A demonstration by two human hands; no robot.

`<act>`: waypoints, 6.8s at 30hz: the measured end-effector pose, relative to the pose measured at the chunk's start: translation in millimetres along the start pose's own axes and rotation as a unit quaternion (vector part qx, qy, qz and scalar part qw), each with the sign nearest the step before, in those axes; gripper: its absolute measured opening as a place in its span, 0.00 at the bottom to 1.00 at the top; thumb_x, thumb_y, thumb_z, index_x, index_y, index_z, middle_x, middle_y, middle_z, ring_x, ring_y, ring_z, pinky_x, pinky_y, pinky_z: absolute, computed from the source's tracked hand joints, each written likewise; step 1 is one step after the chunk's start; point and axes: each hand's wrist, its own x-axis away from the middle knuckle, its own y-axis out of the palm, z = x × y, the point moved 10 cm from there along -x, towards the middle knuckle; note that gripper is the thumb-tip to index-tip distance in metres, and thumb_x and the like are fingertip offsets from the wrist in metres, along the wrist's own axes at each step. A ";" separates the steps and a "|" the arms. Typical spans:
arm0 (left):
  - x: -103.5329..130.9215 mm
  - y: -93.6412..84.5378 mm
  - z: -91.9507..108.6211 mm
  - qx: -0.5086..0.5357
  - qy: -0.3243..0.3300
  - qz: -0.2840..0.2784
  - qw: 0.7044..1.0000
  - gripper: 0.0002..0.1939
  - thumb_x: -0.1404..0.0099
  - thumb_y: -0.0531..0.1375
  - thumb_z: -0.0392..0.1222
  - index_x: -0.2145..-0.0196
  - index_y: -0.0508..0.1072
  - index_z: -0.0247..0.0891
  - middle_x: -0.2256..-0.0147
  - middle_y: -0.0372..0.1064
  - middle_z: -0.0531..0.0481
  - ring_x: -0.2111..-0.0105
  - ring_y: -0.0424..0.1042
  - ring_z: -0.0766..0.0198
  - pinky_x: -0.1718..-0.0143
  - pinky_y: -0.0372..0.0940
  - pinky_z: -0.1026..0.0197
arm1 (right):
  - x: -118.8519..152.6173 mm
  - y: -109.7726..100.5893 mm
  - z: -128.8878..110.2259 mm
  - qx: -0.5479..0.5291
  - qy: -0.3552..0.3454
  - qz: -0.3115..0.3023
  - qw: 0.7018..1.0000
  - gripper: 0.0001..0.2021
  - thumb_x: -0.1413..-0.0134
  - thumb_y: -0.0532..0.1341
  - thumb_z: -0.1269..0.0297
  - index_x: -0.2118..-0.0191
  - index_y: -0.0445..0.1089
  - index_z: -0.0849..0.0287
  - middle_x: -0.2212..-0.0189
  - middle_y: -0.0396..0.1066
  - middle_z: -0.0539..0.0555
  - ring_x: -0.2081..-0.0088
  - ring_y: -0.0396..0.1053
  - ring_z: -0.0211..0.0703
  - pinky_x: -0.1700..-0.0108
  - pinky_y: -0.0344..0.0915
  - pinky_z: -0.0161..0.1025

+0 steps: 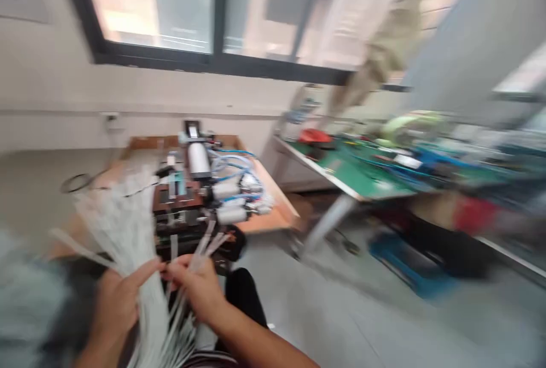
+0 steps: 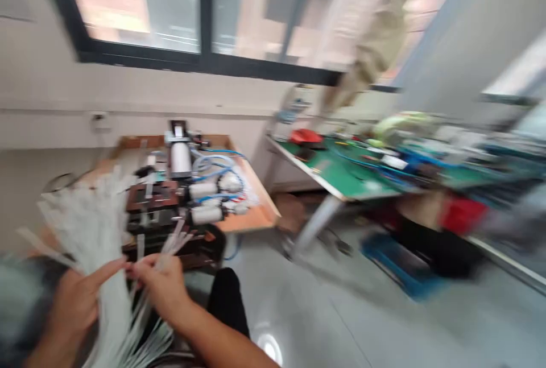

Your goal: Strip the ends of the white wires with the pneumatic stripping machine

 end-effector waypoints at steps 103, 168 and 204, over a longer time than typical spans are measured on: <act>-15.1 -10.8 29.6 0.034 0.079 0.010 0.996 0.10 0.57 0.63 0.31 0.72 0.73 0.33 0.77 0.72 0.52 0.77 0.70 0.63 0.74 0.66 0.63 | -37.0 21.1 18.3 -0.159 0.166 -0.025 0.973 0.15 0.66 0.69 0.59 0.72 0.73 0.64 0.82 0.65 0.48 0.79 0.60 0.32 0.76 0.57 0.30; -8.1 -22.9 6.9 0.035 0.037 0.044 0.998 0.09 0.57 0.65 0.35 0.76 0.70 0.35 0.82 0.69 0.55 0.82 0.68 0.65 0.80 0.64 0.65 | -29.5 7.2 26.7 -0.151 0.181 -0.057 0.970 0.13 0.65 0.68 0.58 0.72 0.74 0.62 0.84 0.61 0.47 0.80 0.55 0.33 0.76 0.52 0.32; -15.9 -30.2 9.7 0.083 0.020 0.048 0.995 0.11 0.57 0.66 0.37 0.74 0.71 0.33 0.80 0.69 0.53 0.77 0.70 0.62 0.78 0.66 0.63 | -41.6 -6.4 23.5 -0.152 0.149 0.085 0.973 0.14 0.72 0.70 0.59 0.78 0.73 0.64 0.86 0.63 0.47 0.83 0.56 0.29 0.79 0.51 0.29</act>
